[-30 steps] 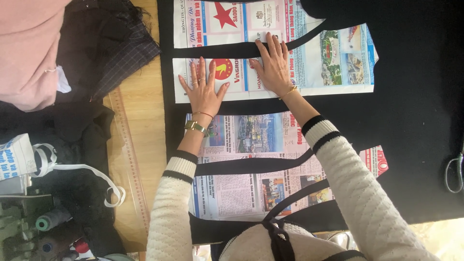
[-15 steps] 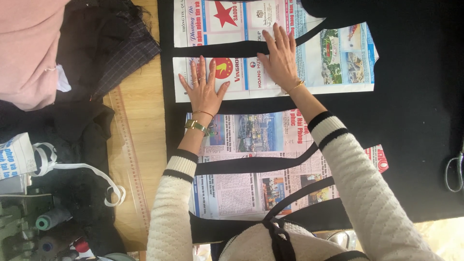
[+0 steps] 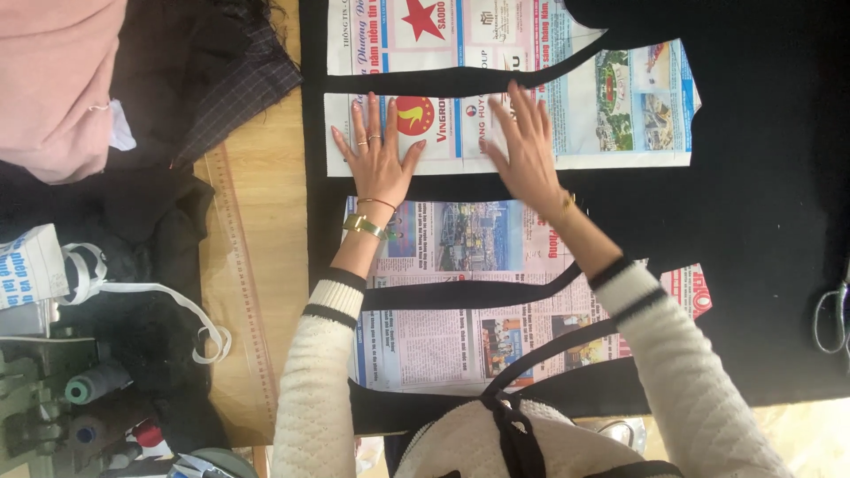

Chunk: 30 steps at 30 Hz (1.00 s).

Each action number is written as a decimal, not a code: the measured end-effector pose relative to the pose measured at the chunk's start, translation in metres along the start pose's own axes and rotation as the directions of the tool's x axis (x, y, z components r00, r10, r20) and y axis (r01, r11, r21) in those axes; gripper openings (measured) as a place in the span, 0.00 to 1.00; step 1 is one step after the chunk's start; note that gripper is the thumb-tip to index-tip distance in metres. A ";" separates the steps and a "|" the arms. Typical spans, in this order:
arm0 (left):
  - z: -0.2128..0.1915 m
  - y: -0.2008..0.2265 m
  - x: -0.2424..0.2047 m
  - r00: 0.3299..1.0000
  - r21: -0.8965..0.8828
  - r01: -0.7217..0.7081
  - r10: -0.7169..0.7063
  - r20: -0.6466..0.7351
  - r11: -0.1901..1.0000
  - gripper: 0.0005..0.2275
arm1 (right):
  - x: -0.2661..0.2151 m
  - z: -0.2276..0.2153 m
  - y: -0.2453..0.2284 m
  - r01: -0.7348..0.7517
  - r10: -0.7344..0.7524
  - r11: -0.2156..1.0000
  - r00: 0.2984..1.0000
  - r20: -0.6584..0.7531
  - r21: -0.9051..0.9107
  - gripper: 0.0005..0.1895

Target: The person uses scissors to cut a piece of black fabric that is laid over a newspaper template on a wooden table. They adjust the fabric and the newspaper template multiple times to align the cutting lines before making precise cuts along the edges.

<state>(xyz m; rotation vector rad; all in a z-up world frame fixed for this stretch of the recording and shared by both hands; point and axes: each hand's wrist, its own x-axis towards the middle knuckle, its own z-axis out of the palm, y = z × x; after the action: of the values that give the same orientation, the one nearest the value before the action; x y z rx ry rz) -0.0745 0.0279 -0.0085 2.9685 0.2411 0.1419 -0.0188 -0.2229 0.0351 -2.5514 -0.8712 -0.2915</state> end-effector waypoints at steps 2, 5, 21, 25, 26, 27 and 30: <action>-0.005 0.003 -0.008 0.999 -0.136 0.023 -0.019 0.029 0.990 0.32 | -0.043 -0.002 -0.010 -0.021 0.019 0.998 0.999 0.033 0.055 0.31; -0.014 0.016 -0.038 1.000 -0.151 0.008 -0.004 0.023 0.988 0.33 | -0.117 -0.037 -0.043 -0.078 0.072 0.995 0.994 0.086 0.065 0.31; -0.048 0.168 -0.265 0.927 -0.374 -0.124 0.242 0.286 0.919 0.36 | -0.332 -0.121 -0.066 -0.405 0.401 0.909 0.914 0.060 0.101 0.31; -0.051 0.203 -0.296 0.901 -0.395 -0.233 0.350 0.256 0.889 0.35 | -0.343 -0.130 -0.063 -0.393 0.388 0.908 0.919 0.061 0.146 0.32; -0.052 0.212 -0.298 0.898 -0.395 -0.247 0.362 0.251 0.885 0.35 | -0.348 -0.132 -0.057 -0.387 0.384 0.909 0.922 0.055 0.153 0.32; -0.050 0.223 -0.301 0.891 -0.397 -0.266 0.381 0.246 0.878 0.35 | -0.351 -0.139 -0.050 -0.398 0.397 0.905 0.917 0.040 0.147 0.32; -0.043 0.261 -0.310 0.879 -0.370 -0.301 0.407 0.250 0.879 0.35 | -0.364 -0.164 -0.027 -0.411 0.410 0.893 0.911 0.046 0.181 0.33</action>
<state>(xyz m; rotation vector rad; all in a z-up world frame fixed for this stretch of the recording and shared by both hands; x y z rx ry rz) -0.3441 -0.2714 0.0516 2.6199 -0.3485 -0.2397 -0.3296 -0.4729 0.0698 -2.4795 -0.3216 -0.0655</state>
